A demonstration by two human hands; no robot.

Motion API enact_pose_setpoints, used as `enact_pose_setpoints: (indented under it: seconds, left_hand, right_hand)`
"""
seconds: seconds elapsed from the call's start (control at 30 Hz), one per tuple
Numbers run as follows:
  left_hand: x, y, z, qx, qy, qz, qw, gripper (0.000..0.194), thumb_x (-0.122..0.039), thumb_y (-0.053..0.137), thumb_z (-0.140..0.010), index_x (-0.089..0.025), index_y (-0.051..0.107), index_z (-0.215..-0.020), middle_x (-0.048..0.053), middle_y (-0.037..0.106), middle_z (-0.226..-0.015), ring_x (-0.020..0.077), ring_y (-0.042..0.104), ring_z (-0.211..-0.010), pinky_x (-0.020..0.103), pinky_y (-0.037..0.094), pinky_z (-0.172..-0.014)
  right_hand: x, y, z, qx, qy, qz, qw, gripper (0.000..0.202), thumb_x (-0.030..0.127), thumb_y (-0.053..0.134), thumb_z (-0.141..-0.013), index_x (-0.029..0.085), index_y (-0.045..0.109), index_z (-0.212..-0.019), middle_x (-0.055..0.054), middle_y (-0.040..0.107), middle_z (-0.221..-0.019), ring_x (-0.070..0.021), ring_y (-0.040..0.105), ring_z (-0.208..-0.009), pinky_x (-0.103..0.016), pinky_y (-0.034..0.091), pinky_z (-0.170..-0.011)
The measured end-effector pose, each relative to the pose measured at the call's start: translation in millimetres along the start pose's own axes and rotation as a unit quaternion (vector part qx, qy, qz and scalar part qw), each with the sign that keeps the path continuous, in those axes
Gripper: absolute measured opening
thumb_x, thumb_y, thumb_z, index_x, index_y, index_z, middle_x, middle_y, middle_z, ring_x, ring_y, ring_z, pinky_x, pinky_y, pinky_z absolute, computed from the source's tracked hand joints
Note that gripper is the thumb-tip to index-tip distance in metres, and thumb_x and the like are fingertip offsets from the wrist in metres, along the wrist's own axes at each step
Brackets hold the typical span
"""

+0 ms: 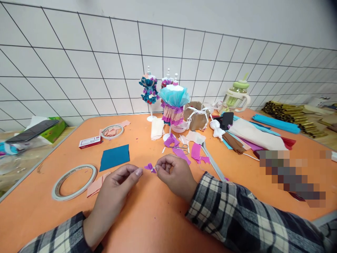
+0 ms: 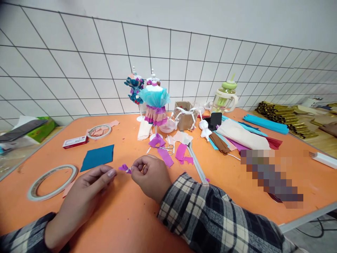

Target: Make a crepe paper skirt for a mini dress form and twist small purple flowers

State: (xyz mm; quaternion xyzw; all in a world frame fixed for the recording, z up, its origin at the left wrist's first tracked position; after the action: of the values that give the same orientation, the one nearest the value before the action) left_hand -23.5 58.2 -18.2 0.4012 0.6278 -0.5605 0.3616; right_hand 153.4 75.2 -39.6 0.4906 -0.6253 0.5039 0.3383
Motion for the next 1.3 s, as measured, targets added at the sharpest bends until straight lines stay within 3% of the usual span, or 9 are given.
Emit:
enact_pose_setpoints:
  seconds: [0.13, 0.27, 0.57, 0.8, 1.03, 1.1, 1.17, 1.23, 1.3]
  left_hand:
    - [-5, 4.5, 5, 0.043, -0.002, -0.022, 0.999, 0.027, -0.049, 0.067, -0.07, -0.023, 0.073, -0.063, 0.0, 0.065, -0.053, 0.0171, 0.056, -0.052, 0.027, 0.049, -0.054]
    - [-4, 8.3, 4, 0.034, -0.002, -0.061, 0.998, 0.028, -0.048, 0.065, -0.071, -0.024, 0.077, -0.07, 0.001, 0.07, -0.056, 0.0198, 0.063, -0.056, 0.028, 0.053, -0.058]
    - [13, 2.0, -7, 0.031, 0.054, -0.149, 0.987, 0.028, -0.052, 0.064, -0.072, -0.029, 0.079, -0.075, 0.001, 0.082, -0.08, 0.0241, 0.074, -0.073, 0.026, 0.057, -0.066]
    - [14, 2.7, -7, 0.015, 0.035, -0.176, 0.984, 0.028, -0.053, 0.061, -0.067, -0.029, 0.075, -0.064, 0.0, 0.078, -0.065, 0.0231, 0.072, -0.061, 0.025, 0.052, -0.053]
    - [22, 2.5, -11, 0.024, -0.01, -0.159, 0.987, 0.028, -0.05, 0.06, -0.065, -0.026, 0.073, -0.069, 0.002, 0.079, -0.073, 0.0248, 0.072, -0.069, 0.026, 0.053, -0.055]
    - [19, 2.5, -11, 0.039, -0.019, -0.143, 0.989, 0.031, -0.053, 0.06, -0.065, -0.026, 0.074, -0.069, 0.004, 0.08, -0.076, 0.0261, 0.073, -0.071, 0.028, 0.054, -0.056]
    - [12, 3.2, -11, 0.053, -0.032, -0.12, 0.991, 0.033, -0.056, 0.061, -0.063, -0.026, 0.075, -0.068, 0.005, 0.08, -0.077, 0.0274, 0.074, -0.073, 0.029, 0.056, -0.059]
    - [6, 4.8, -11, 0.062, -0.045, -0.095, 0.993, 0.032, -0.056, 0.063, -0.061, -0.026, 0.074, -0.063, 0.005, 0.08, -0.075, 0.0279, 0.075, -0.074, 0.03, 0.059, -0.062]
    - [4, 6.5, -11, 0.068, -0.047, -0.078, 0.993, 0.03, -0.056, 0.064, -0.06, -0.027, 0.072, -0.058, 0.005, 0.08, -0.071, 0.0277, 0.075, -0.072, 0.03, 0.059, -0.062]
  right_hand:
    - [-1, 0, 2, -0.004, -0.029, 0.05, 0.998, 0.004, 0.021, 0.065, -0.077, 0.019, 0.067, -0.074, 0.002, 0.061, -0.07, -0.009, 0.047, -0.058, -0.023, 0.038, -0.055]
    - [4, 0, 6, 0.002, -0.08, 0.106, 0.991, 0.003, 0.02, 0.065, -0.078, 0.019, 0.068, -0.076, 0.002, 0.062, -0.071, -0.0097, 0.05, -0.061, -0.023, 0.038, -0.058]
    - [6, -5, 6, 0.066, -0.18, 0.218, 0.957, 0.014, 0.026, 0.057, -0.089, 0.021, 0.071, -0.091, 0.0, 0.067, -0.082, -0.0118, 0.059, -0.072, -0.025, 0.039, -0.063]
    - [9, -4, 8, 0.09, -0.148, 0.217, 0.961, 0.015, 0.026, 0.058, -0.09, 0.02, 0.072, -0.093, -0.002, 0.068, -0.086, -0.0133, 0.061, -0.077, -0.025, 0.043, -0.069]
    - [15, 0, 12, 0.076, -0.12, 0.175, 0.974, 0.015, 0.026, 0.062, -0.087, 0.023, 0.075, -0.094, 0.0, 0.069, -0.08, -0.0119, 0.061, -0.071, -0.024, 0.043, -0.065]
    - [21, -14, 24, 0.072, -0.134, 0.172, 0.973, 0.019, 0.024, 0.059, -0.087, 0.023, 0.073, -0.101, 0.0, 0.07, -0.082, -0.0122, 0.061, -0.069, -0.025, 0.045, -0.065]
    - [22, -46, 45, 0.048, -0.167, 0.191, 0.966, 0.022, 0.024, 0.056, -0.087, 0.023, 0.068, -0.106, -0.001, 0.072, -0.087, -0.0142, 0.063, -0.073, -0.027, 0.048, -0.069]
    - [13, -97, 74, -0.016, -0.216, 0.276, 0.937, 0.023, 0.019, 0.052, -0.085, 0.022, 0.066, -0.104, -0.004, 0.072, -0.087, -0.0185, 0.065, -0.08, -0.033, 0.05, -0.076]
    - [-7, -161, 105, -0.144, -0.218, 0.405, 0.876, 0.021, 0.016, 0.052, -0.08, 0.024, 0.064, -0.094, -0.006, 0.072, -0.084, -0.0225, 0.065, -0.081, -0.038, 0.05, -0.077]
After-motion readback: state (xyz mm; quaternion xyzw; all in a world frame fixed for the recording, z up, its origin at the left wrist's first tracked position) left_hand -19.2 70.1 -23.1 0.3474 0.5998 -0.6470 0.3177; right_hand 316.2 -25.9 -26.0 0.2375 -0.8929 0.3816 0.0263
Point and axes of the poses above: each hand's wrist, its own z-axis away from the middle knuckle, its own y-axis out of the palm, x = y × z, the point moved 1 cm from there along -z, towards the middle knuckle
